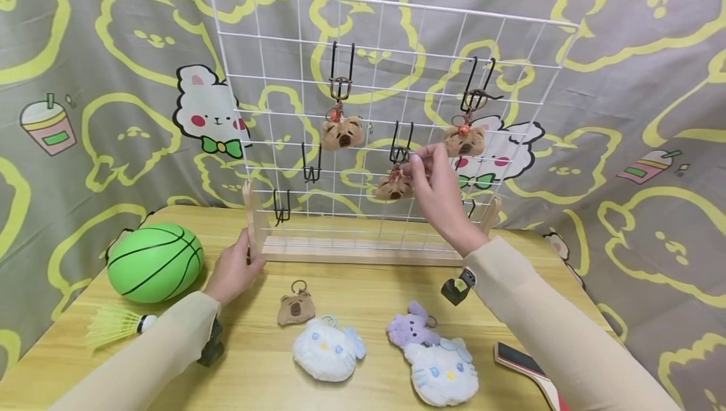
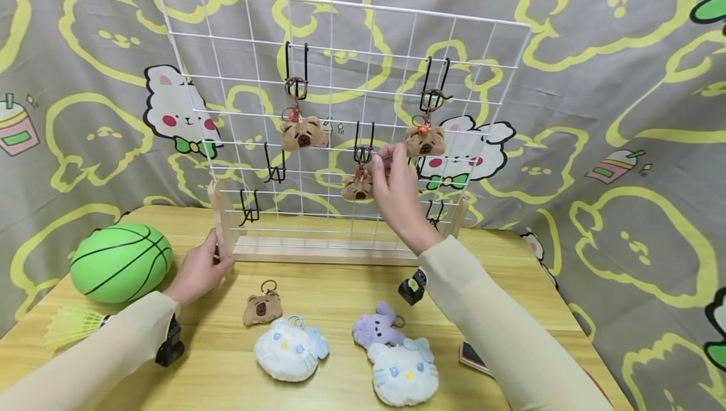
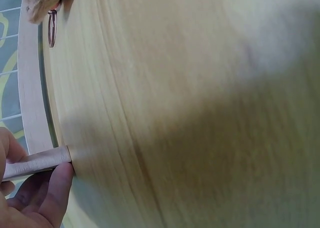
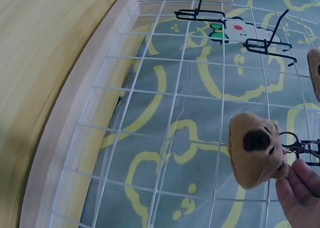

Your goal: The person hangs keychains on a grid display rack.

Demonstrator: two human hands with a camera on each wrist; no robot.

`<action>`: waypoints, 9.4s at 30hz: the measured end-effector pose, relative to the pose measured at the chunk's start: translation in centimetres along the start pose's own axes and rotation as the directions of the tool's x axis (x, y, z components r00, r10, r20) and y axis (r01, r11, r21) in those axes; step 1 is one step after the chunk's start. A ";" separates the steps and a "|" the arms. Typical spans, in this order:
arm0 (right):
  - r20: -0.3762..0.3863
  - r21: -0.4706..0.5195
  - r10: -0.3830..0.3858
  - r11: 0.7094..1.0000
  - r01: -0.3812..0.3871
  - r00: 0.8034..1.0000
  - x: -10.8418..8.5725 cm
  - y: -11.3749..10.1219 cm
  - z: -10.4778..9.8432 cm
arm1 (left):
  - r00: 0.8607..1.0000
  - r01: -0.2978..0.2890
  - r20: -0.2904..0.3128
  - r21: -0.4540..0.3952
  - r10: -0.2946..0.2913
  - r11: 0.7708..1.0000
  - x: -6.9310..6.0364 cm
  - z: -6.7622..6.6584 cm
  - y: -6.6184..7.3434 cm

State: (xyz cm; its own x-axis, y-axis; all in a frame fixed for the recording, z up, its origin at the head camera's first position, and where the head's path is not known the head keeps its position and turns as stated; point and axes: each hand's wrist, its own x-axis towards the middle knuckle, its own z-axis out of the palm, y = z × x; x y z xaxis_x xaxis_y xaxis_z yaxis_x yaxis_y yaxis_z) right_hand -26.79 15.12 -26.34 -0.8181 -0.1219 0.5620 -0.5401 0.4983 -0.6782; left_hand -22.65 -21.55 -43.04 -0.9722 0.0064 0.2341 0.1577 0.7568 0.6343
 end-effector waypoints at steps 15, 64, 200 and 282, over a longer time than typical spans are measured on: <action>0.043 0.016 -0.154 0.988 0.154 0.987 -5.5 0.8 -1.2 | 1.000 0.000 -0.014 0.019 0.000 1.000 -0.1 0.1 -0.1; 0.827 -0.129 0.113 0.992 -0.010 0.551 -14.8 11.2 -1.8 | 1.000 -0.002 -0.009 0.029 0.003 1.000 -0.2 -0.1 0.5; 0.212 0.264 0.060 0.958 -0.117 0.975 0.5 -4.8 13.4 | 1.000 0.003 -0.025 0.024 -0.003 1.000 -0.1 -0.2 0.6; 0.913 -0.158 0.125 0.986 0.052 0.389 -11.8 2.7 11.7 | 1.000 0.014 0.007 0.016 -0.014 1.000 -0.2 -0.1 0.6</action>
State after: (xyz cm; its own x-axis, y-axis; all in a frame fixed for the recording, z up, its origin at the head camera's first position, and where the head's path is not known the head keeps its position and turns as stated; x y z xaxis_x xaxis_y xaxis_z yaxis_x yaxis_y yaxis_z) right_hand -20.87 7.82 -40.37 -0.5661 -0.7683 -0.2987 -0.5439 0.6204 -0.5651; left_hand -22.30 -21.16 -42.63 -0.9756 0.0005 0.2198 0.1413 0.7675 0.6253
